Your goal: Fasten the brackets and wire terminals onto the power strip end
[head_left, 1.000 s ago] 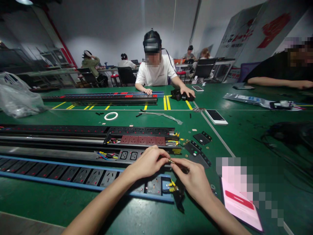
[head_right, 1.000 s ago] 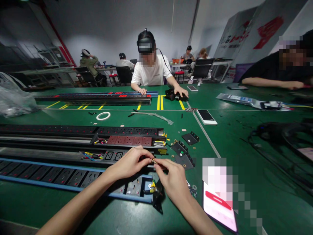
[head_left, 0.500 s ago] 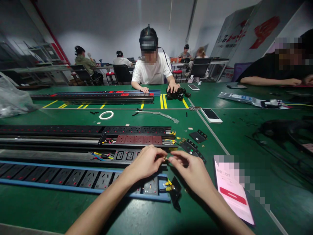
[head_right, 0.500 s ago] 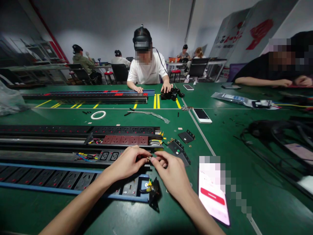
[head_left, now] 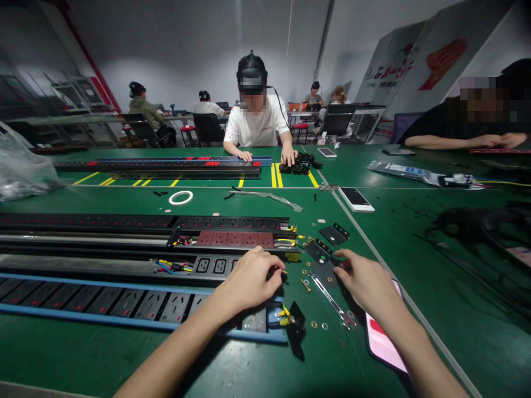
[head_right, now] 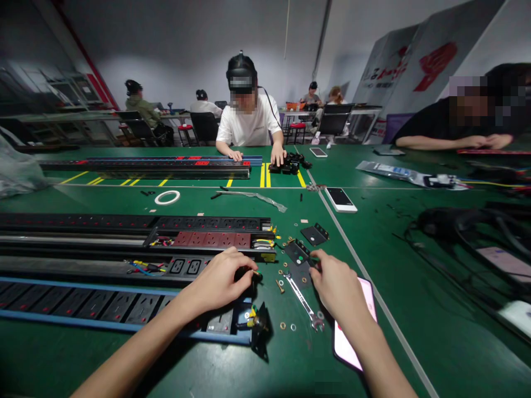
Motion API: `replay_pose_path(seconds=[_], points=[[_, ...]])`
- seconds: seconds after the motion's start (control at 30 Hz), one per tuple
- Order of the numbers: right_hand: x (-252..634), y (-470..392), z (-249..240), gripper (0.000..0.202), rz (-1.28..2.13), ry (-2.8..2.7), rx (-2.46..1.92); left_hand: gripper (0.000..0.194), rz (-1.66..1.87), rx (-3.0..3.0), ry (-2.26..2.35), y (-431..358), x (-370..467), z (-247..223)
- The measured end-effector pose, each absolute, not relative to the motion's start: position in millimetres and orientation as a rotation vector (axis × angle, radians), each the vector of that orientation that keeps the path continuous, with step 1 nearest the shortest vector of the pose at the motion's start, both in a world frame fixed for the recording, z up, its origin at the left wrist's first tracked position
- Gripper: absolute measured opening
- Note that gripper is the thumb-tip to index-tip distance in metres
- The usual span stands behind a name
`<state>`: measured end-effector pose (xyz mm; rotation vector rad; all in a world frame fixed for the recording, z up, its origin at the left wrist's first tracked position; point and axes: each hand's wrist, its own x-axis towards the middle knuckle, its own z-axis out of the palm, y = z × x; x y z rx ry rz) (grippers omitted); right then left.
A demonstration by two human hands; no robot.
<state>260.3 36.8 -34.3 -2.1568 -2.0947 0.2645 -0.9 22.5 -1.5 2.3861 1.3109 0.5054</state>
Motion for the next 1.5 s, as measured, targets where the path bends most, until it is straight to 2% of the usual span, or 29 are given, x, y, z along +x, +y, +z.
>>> replay_pose_path(seconds=[0.1,0.23,0.43,0.57,0.67,0.8,0.9,1.27,1.4,1.47,1.5], points=[[265,36,-33,0.037,0.273,-2.123,-2.161,0.025,0.507,2.454,1.299,23,-1,-1],[267,26,-27,0.043,0.001,-2.109,-2.189,0.023,0.512,2.472,1.280,24,-2,-1],[266,18,-21,0.037,-0.198,-2.255,-2.035,0.021,0.519,2.421,1.308,24,-2,-2],[270,16,-19,0.032,-0.223,-2.122,-1.970,0.023,0.522,2.400,1.289,24,-4,-3],[268,14,-13,0.033,0.062,-1.799,-1.882,0.023,0.533,2.390,1.278,24,-5,-4],[243,11,-16,0.048,0.841,-1.425,-1.579,0.023,0.532,2.389,1.287,25,-6,-5],[215,9,-29,0.041,1.223,-1.335,-1.466,0.024,0.525,2.398,1.306,25,-6,-6],[186,2,-58,0.044,1.096,-1.382,-1.387,0.021,0.513,2.431,1.287,24,-5,-5],[176,2,-62,0.050,1.180,-1.303,-1.329,0.022,0.482,2.405,1.272,25,-7,-3],[173,3,-64,0.052,1.230,-1.275,-1.308,0.027,0.492,2.380,1.265,26,-10,-5],[173,3,-65,0.052,1.237,-1.277,-1.304,0.037,0.502,2.362,1.265,27,-12,-6]])
